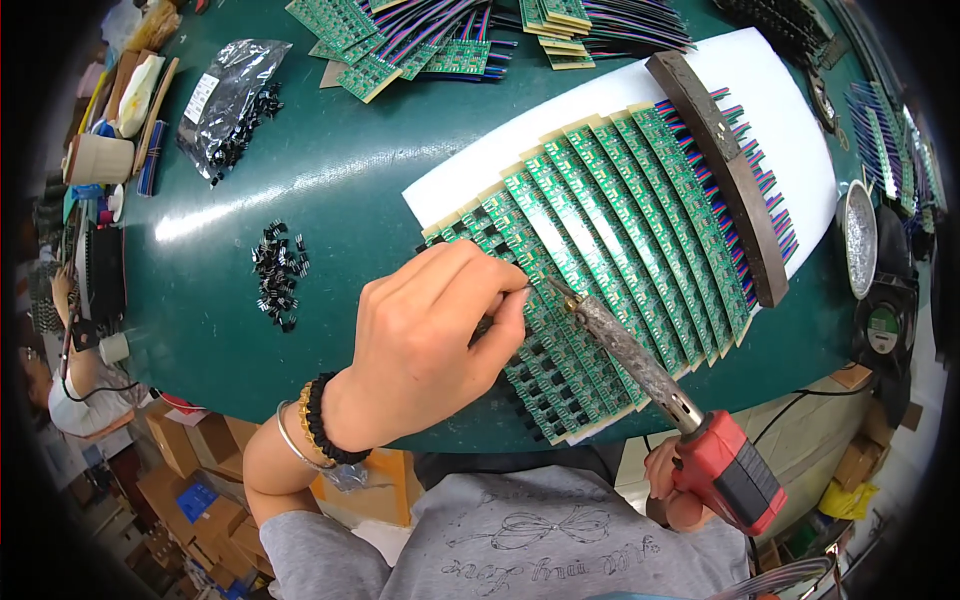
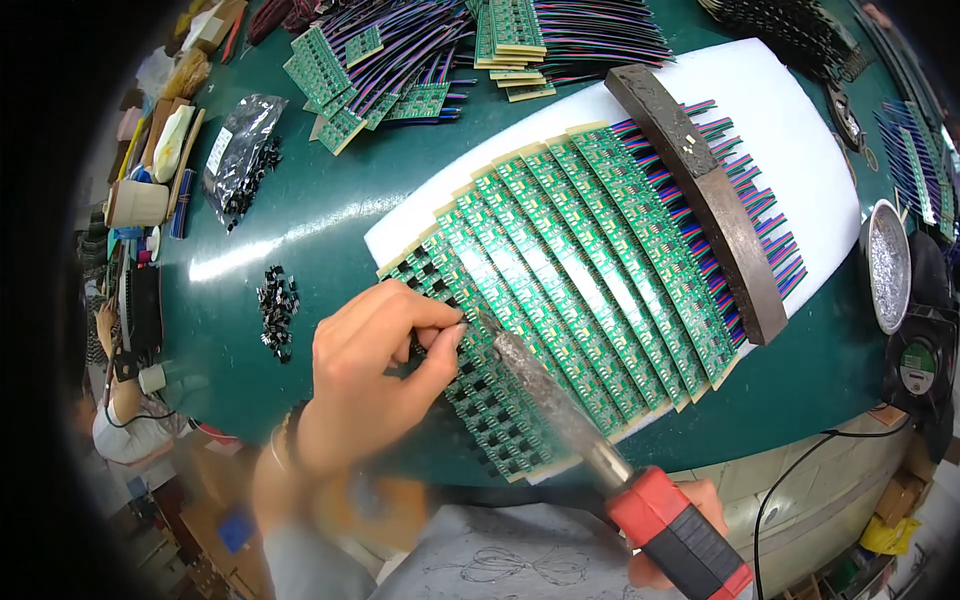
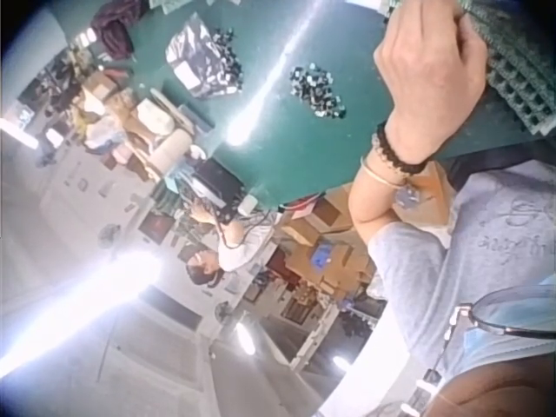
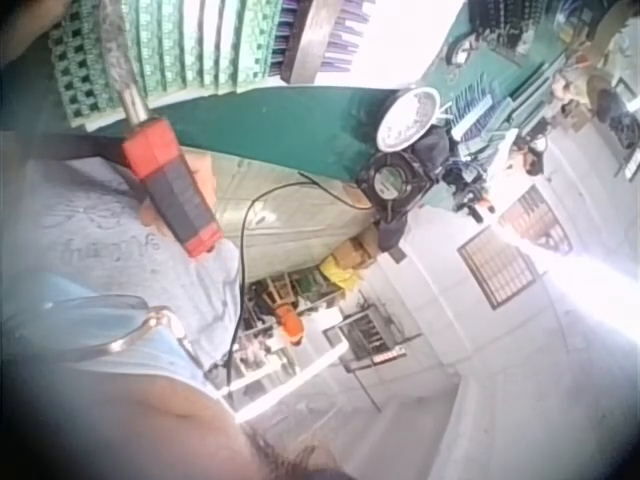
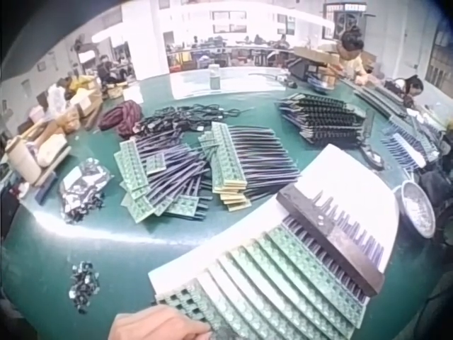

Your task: The person solders electronic components onto several printed circuit boards using a soldering iron.

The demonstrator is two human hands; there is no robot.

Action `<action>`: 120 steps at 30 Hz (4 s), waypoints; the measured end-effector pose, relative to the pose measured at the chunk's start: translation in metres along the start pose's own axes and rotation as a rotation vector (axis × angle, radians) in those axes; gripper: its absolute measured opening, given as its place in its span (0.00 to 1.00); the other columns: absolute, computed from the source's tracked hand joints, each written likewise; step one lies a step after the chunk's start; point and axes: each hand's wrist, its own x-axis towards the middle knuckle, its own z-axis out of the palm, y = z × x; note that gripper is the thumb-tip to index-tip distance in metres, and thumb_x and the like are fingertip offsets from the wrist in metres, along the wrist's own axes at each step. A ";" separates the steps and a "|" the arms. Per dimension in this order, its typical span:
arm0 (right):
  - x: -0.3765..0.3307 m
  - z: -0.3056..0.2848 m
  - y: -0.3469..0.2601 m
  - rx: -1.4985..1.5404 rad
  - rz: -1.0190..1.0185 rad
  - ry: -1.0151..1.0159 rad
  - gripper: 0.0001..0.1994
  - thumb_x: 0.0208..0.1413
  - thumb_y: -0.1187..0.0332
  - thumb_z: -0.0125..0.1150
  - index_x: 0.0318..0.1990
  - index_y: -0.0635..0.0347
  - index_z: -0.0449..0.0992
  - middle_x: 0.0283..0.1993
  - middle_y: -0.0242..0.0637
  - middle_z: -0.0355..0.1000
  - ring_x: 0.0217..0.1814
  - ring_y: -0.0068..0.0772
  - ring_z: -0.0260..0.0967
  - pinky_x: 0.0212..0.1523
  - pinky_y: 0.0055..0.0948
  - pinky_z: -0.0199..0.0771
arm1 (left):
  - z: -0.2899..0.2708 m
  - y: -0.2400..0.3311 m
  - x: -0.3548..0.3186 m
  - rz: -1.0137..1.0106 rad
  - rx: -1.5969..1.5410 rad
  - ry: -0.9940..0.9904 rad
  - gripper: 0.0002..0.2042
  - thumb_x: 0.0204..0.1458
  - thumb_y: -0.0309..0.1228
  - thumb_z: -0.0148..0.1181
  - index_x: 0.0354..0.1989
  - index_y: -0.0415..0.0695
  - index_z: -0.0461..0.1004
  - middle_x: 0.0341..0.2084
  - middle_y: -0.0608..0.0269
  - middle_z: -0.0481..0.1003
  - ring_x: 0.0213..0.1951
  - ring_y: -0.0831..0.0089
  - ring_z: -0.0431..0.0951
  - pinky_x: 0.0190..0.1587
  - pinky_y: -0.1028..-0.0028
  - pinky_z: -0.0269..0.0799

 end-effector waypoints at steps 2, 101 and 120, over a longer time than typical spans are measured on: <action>0.005 0.001 0.000 0.150 -0.030 -0.033 0.28 0.60 0.44 0.59 0.19 0.59 0.66 0.16 0.33 0.66 0.17 0.29 0.63 0.20 0.29 0.66 | 0.001 0.000 0.001 0.008 0.002 0.001 0.08 0.41 0.17 0.65 0.28 0.41 0.74 0.20 0.64 0.71 0.22 0.67 0.75 0.23 0.70 0.69; 0.020 -0.026 0.031 0.506 -0.210 -0.474 0.19 0.43 0.60 0.78 0.34 0.63 0.75 0.31 0.37 0.76 0.30 0.32 0.75 0.32 0.24 0.73 | 0.013 0.017 -0.009 -0.011 0.106 0.101 0.08 0.39 0.17 0.66 0.28 0.41 0.75 0.21 0.65 0.71 0.23 0.71 0.73 0.24 0.73 0.68; 0.016 -0.026 0.021 0.447 -0.031 -0.369 0.31 0.54 0.35 0.59 0.20 0.56 0.69 0.18 0.30 0.67 0.19 0.30 0.66 0.23 0.30 0.70 | 0.013 0.012 -0.007 -0.063 -0.044 0.077 0.08 0.38 0.17 0.66 0.25 0.42 0.74 0.20 0.65 0.70 0.23 0.67 0.72 0.24 0.70 0.67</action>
